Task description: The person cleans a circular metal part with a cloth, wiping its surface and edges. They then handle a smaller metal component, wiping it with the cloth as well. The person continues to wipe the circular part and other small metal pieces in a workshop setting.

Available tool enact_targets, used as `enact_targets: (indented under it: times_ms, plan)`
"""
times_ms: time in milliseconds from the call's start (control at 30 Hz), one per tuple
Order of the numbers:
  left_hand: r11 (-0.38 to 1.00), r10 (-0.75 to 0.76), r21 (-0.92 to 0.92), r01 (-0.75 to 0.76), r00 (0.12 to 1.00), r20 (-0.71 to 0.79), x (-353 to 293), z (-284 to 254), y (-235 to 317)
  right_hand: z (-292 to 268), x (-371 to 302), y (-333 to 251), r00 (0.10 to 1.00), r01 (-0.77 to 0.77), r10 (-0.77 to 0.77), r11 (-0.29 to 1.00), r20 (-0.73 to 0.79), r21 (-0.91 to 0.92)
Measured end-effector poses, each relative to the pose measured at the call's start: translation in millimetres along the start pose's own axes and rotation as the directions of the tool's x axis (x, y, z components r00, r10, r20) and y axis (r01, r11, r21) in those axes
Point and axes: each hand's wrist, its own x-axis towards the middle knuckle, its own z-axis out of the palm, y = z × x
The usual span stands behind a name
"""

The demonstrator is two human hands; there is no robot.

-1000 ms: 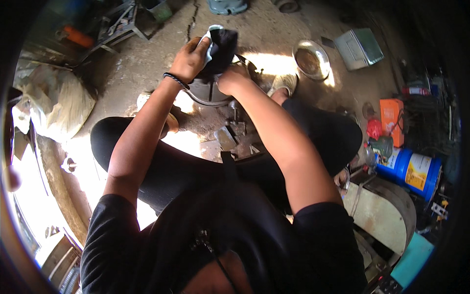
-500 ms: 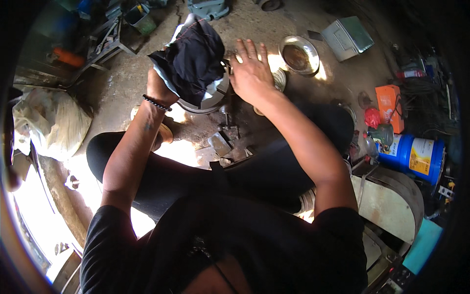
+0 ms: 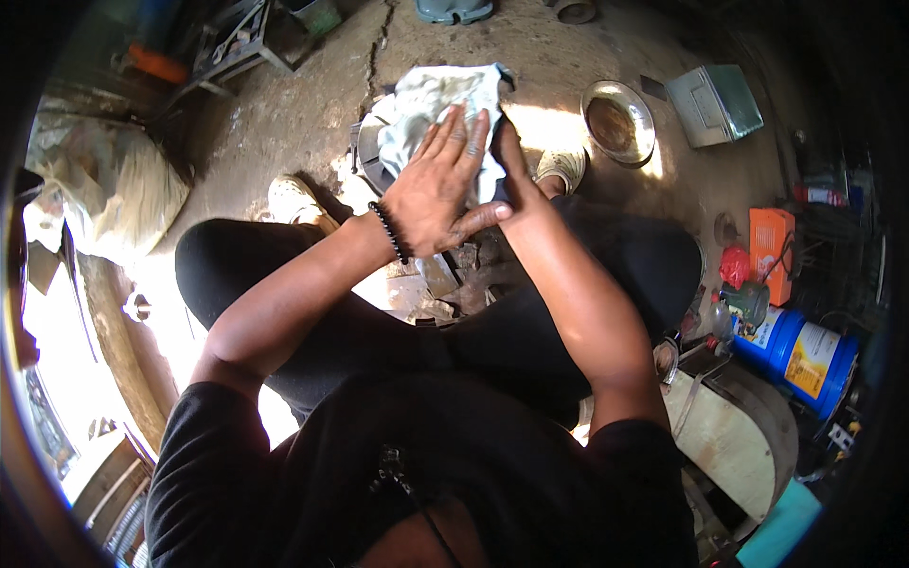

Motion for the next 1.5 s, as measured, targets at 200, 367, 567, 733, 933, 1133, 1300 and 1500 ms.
enact_targets:
  times_ms: [200, 367, 567, 733, 933, 1133, 1300, 1500]
  plan:
    - [0.982, 0.005, 0.181, -0.057, 0.962, 0.274, 2, -20, -4, -54, 85, -95, 0.868, -0.231, -0.048, 0.841, 0.494, 0.488]
    - [0.937, -0.268, 0.304, 0.174, 0.915, 0.302, 0, -29, -29, -1, 41, -152, 0.956, 0.087, -0.14, 0.975, 0.258, 0.205]
    - [0.879, -0.394, -0.316, 0.358, 0.917, -0.057, 13, -31, -55, 34, -1, -144, 0.985, 0.172, -0.166, 0.974, 0.056, -0.148]
    - [0.83, -0.222, -0.553, 0.076, 0.953, -0.204, 13, 27, -93, 90, -23, -89, 0.906, 0.362, -0.398, 0.546, 0.147, -0.756]
    - [0.996, -0.016, 0.09, 0.023, 0.997, -0.08, 12, 16, -68, 72, -27, -50, 0.521, 0.729, -0.201, -0.401, 0.83, -0.555]
    - [0.982, -0.186, 0.065, 0.177, 0.86, 0.476, 7, -14, -52, 57, -1, -30, 0.549, 0.791, -0.397, -0.036, 0.736, -0.61]
    - [0.993, -0.09, 0.099, 0.064, 0.956, 0.281, -3, -19, -9, 0, 58, -71, 0.987, 0.163, -0.126, 0.752, 0.102, -0.639]
    - [0.975, 0.163, -0.183, -0.124, 0.963, 0.217, 0, 7, -35, 76, -2, -59, 0.722, 0.679, -0.126, 0.315, 0.68, -0.663]
